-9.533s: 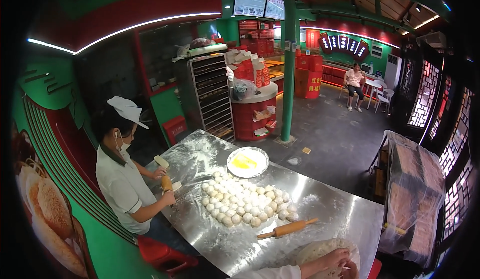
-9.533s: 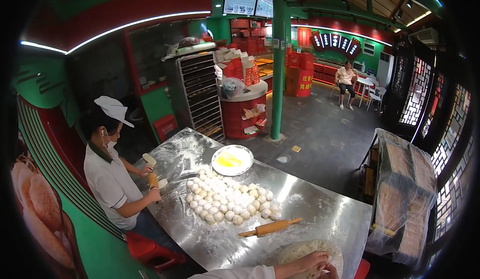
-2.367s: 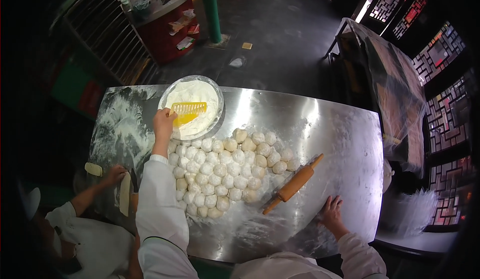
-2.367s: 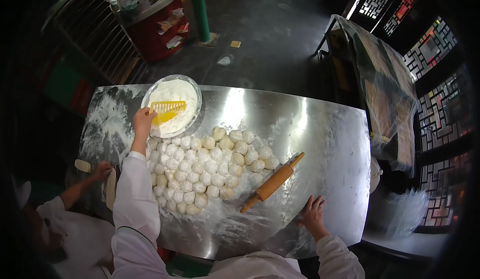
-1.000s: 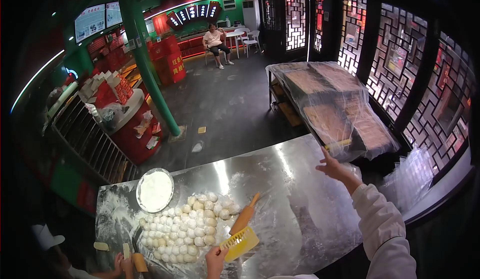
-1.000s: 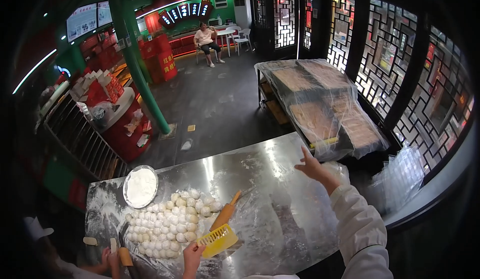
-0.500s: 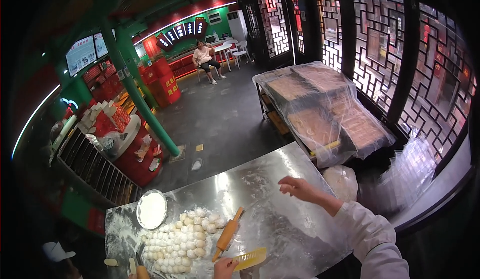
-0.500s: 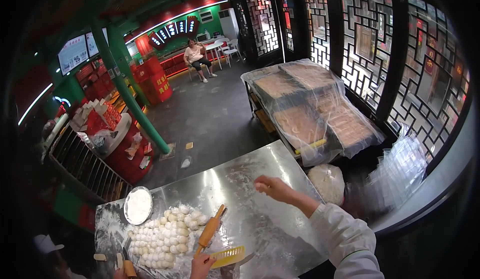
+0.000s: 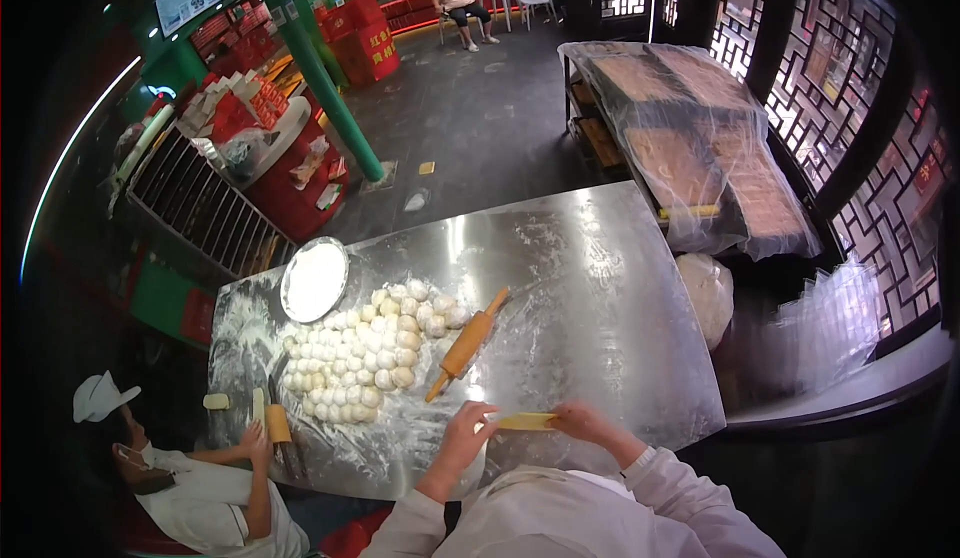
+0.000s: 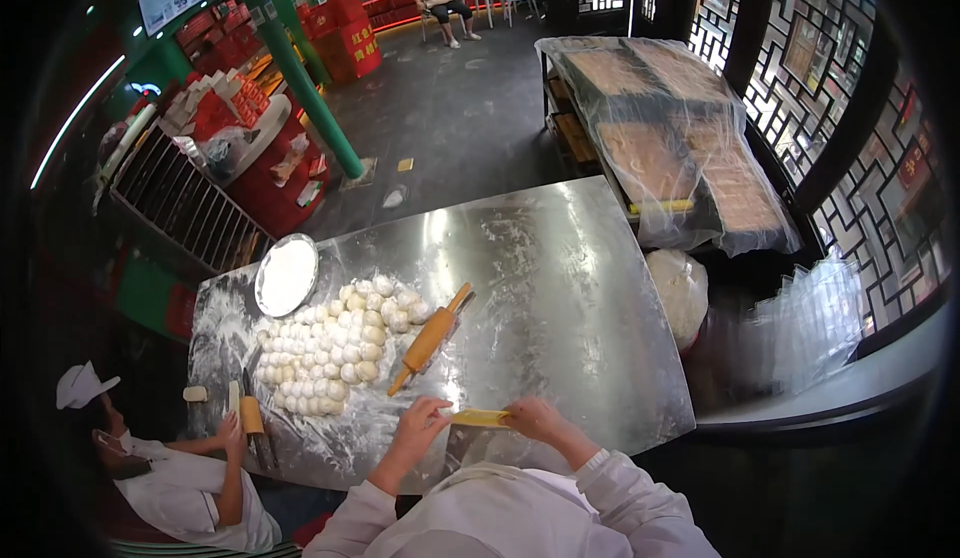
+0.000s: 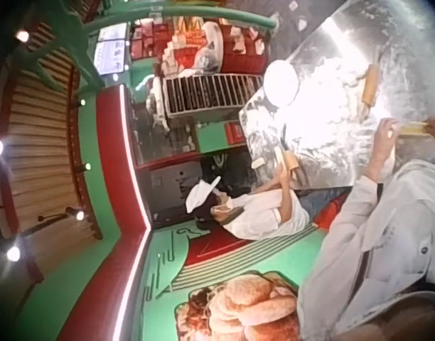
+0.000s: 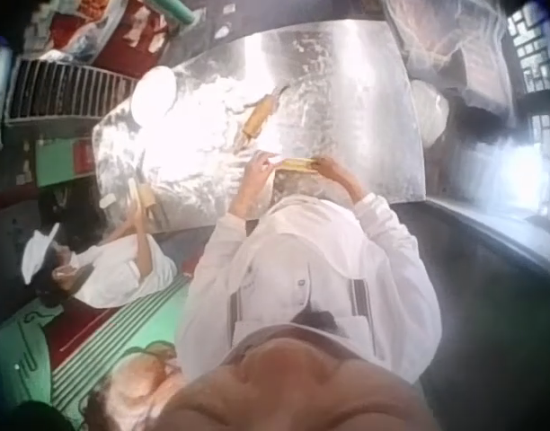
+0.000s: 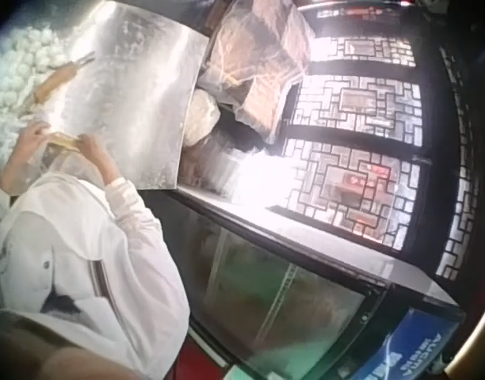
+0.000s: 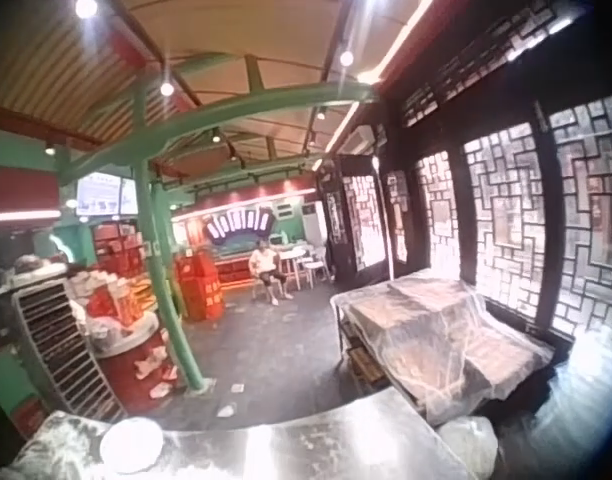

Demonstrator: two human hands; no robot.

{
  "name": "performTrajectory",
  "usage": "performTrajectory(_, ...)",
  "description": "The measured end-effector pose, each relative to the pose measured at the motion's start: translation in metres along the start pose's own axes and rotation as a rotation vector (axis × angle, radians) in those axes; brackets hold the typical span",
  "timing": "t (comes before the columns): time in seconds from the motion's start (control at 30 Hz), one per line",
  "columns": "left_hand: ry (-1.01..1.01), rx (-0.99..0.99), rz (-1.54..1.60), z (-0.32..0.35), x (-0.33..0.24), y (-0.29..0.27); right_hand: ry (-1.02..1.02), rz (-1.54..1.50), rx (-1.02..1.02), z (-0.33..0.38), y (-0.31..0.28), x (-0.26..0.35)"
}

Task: Preparing and portioning dough for buns or dumplings at a restaurant prep station.

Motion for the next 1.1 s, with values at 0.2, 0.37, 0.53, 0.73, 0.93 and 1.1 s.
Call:
performTrajectory(0.2,-0.181,-0.301,-0.194,0.002,0.136,-0.091,0.269,0.27,-0.252,0.017,-0.038,-0.004)
performTrajectory(0.37,-0.233,-0.297,-0.224,-0.01,0.201,-0.089,0.377,0.416,-0.285,0.052,-0.004,-0.009)
performTrajectory(0.53,-0.38,-0.116,-0.256,-0.035,0.223,-0.026,0.483,0.405,-0.34,0.057,0.045,-0.033)
performTrajectory(0.73,-0.413,-0.144,-0.215,-0.041,0.21,-0.024,0.505,0.412,-0.305,0.049,0.047,-0.014)
performTrajectory(0.93,-0.273,-0.28,0.093,-0.004,0.2,-0.073,0.589,0.398,-0.198,0.041,0.041,-0.022)
performTrajectory(1.1,-0.212,-0.529,-0.084,0.032,0.189,-0.181,0.594,0.404,-0.212,0.043,0.042,-0.04)
Point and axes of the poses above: each hand's wrist, its own z-axis away from the middle knuckle, its own y-axis out of the palm, x = y × z, the point moved 10 cm from there along -z, towards the middle knuckle, and after that the axes turned 1 degree about y, right-handed, at the moved point
